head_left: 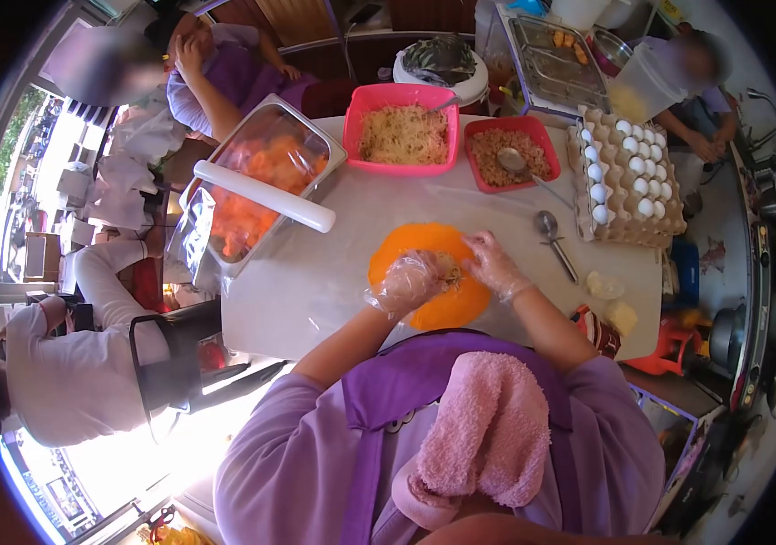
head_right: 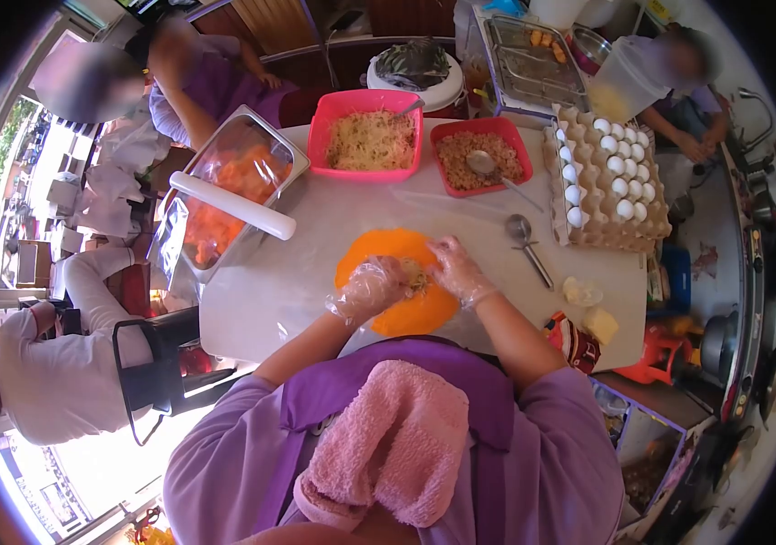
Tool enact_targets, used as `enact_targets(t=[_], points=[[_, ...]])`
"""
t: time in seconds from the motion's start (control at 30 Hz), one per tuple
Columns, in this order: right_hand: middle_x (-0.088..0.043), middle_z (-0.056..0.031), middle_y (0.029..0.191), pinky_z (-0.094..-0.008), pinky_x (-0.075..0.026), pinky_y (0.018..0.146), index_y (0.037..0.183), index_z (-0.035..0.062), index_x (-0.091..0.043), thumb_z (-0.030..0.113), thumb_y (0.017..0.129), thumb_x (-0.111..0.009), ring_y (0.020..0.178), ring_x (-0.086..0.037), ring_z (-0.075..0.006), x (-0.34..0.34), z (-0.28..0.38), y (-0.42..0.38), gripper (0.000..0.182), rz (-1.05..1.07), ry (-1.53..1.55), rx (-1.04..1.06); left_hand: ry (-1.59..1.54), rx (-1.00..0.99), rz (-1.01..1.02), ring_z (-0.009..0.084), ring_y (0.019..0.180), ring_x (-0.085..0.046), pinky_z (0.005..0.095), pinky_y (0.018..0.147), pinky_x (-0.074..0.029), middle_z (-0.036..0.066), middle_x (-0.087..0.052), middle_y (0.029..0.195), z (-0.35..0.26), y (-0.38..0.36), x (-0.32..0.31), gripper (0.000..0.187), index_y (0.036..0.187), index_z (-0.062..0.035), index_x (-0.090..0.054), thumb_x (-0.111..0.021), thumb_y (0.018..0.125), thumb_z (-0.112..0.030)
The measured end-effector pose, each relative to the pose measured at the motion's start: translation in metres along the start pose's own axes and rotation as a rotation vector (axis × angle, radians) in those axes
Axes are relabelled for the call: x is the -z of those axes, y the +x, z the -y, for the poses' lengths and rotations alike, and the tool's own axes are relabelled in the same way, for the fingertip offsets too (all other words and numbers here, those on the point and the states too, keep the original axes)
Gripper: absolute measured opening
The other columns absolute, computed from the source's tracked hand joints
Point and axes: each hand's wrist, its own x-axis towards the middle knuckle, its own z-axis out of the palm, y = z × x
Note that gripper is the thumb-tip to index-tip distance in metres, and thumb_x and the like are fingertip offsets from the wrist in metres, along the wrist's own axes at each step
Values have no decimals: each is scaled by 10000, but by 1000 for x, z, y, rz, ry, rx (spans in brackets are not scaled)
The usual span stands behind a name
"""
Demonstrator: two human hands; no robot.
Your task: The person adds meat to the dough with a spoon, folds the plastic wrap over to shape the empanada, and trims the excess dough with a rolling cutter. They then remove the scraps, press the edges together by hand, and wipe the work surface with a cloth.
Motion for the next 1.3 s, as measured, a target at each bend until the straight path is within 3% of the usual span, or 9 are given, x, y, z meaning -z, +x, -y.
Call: enact_targets(t=[0.27,0.47,0.57,0.63,0.77,0.83,0.93,1.03,1.3], points=[[-503,-160,1147,-359,-479,861,1172,60,-593,111,792,-658,976,-570,-303,32,-14,7,389,-186,7,-78,28,-77,-182,312,757,-609,427,649,-502,122,-603,820,-8,-7,12,212,783,-91,-673,-605,769,-291],[-556,-162,1037,-406,-478,841,1111,72,-616,90,764,-636,957,-567,-325,85,-55,43,348,-746,-251,170,61,-128,-201,281,742,-614,374,622,-513,102,-597,768,2,-9,-6,118,754,-106,-679,-648,747,-220],[-557,-172,1047,-431,-468,846,1123,76,-595,112,753,-655,993,-560,-335,103,-58,42,377,-730,-520,25,-198,-266,-377,285,728,-620,377,605,-511,119,-617,782,0,-13,10,97,739,-88,-687,-675,739,-184],[-560,-165,1084,-441,-468,835,1139,83,-577,175,777,-638,1033,-553,-339,109,-58,44,378,-446,-664,-295,-280,-187,-369,301,745,-619,402,639,-509,130,-616,808,0,-15,6,120,766,-87,-685,-669,763,-205],[-572,-167,1103,-451,-463,827,1135,95,-572,234,817,-588,1028,-561,-346,108,-75,52,348,-465,-739,-270,-372,-33,-405,318,728,-625,419,641,-509,130,-629,868,-3,-17,13,90,803,-80,-688,-671,759,-157],[-604,-167,1055,-463,-470,791,1101,103,-591,242,841,-543,951,-592,-354,113,-81,63,299,-393,-202,-517,-366,-32,-432,319,718,-621,410,625,-505,124,-625,861,-1,-18,16,83,812,-76,-690,-666,744,-117],[-639,-161,939,-482,-475,749,958,97,-653,237,830,-561,863,-616,-355,125,-86,62,211,-499,-549,-217,-283,-53,-421,320,732,-622,420,634,-505,126,-620,886,3,-17,16,117,846,-80,-688,-666,732,-94],[-654,-132,835,-472,-484,710,802,103,-689,238,800,-592,809,-630,-334,159,-48,58,166,-573,-671,-252,-328,-36,-430,317,744,-623,418,638,-509,124,-624,868,6,-17,12,99,816,-75,-685,-674,718,-75],[-659,-134,791,-464,-486,677,758,91,-688,236,789,-583,758,-641,-330,184,-31,56,182,-440,-1017,-231,-392,-22,-505,321,744,-634,405,621,-515,138,-628,845,5,-20,8,96,792,-57,-672,-704,705,-32]])
